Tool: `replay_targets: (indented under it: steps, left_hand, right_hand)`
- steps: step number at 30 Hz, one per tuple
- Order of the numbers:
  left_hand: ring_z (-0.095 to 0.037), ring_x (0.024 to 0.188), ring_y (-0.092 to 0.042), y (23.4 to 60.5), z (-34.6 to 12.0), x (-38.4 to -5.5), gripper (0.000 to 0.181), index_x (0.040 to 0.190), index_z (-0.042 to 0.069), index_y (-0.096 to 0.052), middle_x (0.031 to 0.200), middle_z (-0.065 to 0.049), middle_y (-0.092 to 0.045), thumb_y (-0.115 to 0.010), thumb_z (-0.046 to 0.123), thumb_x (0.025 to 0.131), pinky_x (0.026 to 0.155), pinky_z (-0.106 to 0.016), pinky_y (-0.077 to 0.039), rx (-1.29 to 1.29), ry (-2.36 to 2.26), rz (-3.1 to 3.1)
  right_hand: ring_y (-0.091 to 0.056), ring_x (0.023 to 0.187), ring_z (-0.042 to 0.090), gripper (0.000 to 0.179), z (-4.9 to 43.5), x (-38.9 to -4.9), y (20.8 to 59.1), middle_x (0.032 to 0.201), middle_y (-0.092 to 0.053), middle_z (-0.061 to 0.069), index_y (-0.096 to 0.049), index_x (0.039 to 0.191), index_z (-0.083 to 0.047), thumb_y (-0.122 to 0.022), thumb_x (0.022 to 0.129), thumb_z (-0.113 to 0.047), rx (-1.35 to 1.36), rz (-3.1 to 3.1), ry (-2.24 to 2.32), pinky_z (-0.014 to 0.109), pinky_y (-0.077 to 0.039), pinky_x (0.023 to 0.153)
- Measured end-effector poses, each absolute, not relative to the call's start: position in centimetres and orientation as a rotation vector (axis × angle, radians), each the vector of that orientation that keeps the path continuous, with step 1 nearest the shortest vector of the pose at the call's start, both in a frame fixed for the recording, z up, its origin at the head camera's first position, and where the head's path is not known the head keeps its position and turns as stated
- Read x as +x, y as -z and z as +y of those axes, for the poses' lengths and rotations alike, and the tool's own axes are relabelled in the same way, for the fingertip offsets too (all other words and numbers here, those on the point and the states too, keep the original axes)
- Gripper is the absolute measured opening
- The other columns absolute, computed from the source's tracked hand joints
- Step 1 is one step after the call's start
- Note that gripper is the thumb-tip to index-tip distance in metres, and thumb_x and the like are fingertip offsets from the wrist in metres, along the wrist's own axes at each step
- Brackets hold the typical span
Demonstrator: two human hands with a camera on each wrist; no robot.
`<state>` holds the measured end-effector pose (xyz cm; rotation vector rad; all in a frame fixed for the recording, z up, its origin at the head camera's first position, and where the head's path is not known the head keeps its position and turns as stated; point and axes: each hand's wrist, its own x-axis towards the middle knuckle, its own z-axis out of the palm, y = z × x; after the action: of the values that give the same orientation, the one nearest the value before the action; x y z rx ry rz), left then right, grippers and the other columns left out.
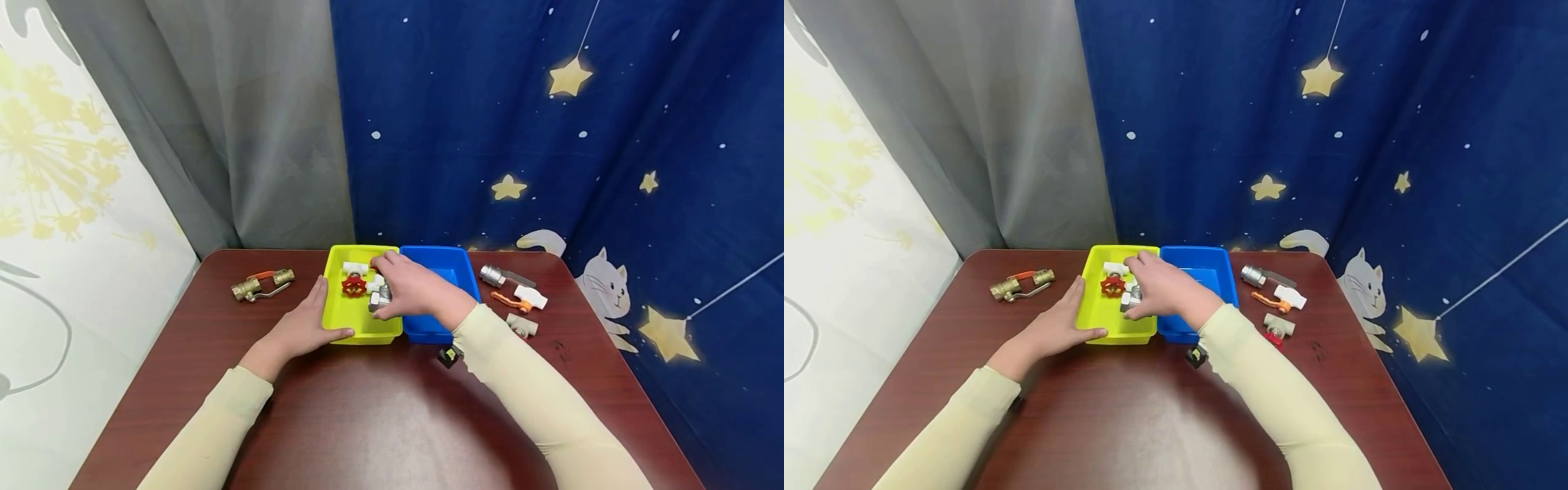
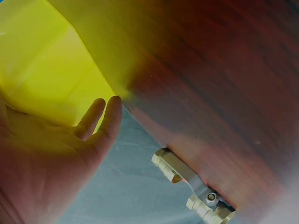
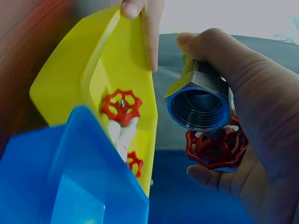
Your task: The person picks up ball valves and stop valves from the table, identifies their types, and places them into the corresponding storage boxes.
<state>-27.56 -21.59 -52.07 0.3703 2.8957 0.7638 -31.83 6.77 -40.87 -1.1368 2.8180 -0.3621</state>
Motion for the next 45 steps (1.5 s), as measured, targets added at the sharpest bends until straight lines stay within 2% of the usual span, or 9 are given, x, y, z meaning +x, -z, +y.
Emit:
replay_targets:
  steps: [11,23,26,33,37,45]
  left_hand:
    - [-0.044,0.162,-0.033,51.8,-21.6,-27.4,0.137,0.177,0.003,0.001,0.185,-0.017,0.002,-0.077,0.076,0.090,0.122,-0.063,-0.042,0.373,-0.785,2.896]
    - [-0.045,0.161,-0.035,52.0,-21.8,-27.5,0.139,0.177,0.004,0.001,0.185,-0.018,0.002,-0.079,0.075,0.089,0.122,-0.063,-0.043,0.370,-0.796,2.897]
    - [-0.044,0.161,-0.034,51.9,-21.8,-27.5,0.139,0.177,0.004,0.002,0.185,-0.018,0.002,-0.079,0.075,0.089,0.122,-0.062,-0.042,0.371,-0.801,2.895]
    - [-0.043,0.162,-0.034,51.8,-21.6,-27.4,0.139,0.176,0.002,0.002,0.185,-0.018,0.002,-0.081,0.073,0.089,0.123,-0.061,-0.041,0.381,-0.804,2.902]
    - [-0.042,0.162,-0.034,51.8,-21.6,-27.4,0.139,0.176,0.001,0.000,0.185,-0.018,0.002,-0.081,0.073,0.089,0.124,-0.060,-0.041,0.383,-0.818,2.899]
    - [-0.042,0.162,-0.035,51.8,-21.7,-27.3,0.139,0.176,0.001,-0.001,0.185,-0.018,0.001,-0.080,0.074,0.089,0.123,-0.060,-0.041,0.392,-0.818,2.900]
  right_hand:
    - [-0.056,0.120,0.017,0.105,3.7,-32.1,41.7,0.138,-0.056,0.004,-0.046,0.165,-0.013,-0.094,0.083,-0.058,-1.165,2.791,0.334,0.037,-0.056,0.111]
    - [-0.056,0.125,0.018,0.108,1.7,-32.9,42.6,0.142,-0.056,0.006,-0.044,0.167,-0.011,-0.093,0.084,-0.058,-1.146,2.759,0.311,0.042,-0.053,0.116]
    - [-0.056,0.126,0.018,0.109,1.2,-33.0,42.9,0.143,-0.055,0.006,-0.042,0.168,-0.011,-0.093,0.084,-0.059,-1.146,2.751,0.292,0.040,-0.053,0.115]
    - [-0.059,0.115,0.017,0.104,0.2,-33.2,43.6,0.138,-0.058,0.008,-0.045,0.165,-0.010,-0.091,0.085,-0.059,-1.169,2.743,0.216,0.035,-0.056,0.108]
    - [-0.059,0.118,0.018,0.104,-0.3,-33.2,44.1,0.138,-0.060,0.008,-0.048,0.162,-0.009,-0.092,0.083,-0.060,-1.184,2.734,0.204,0.036,-0.055,0.111]
    - [-0.059,0.113,0.016,0.102,-1.1,-33.4,44.8,0.125,-0.061,0.002,-0.052,0.158,-0.009,-0.093,0.081,-0.061,-1.179,2.727,0.181,0.033,-0.055,0.108]
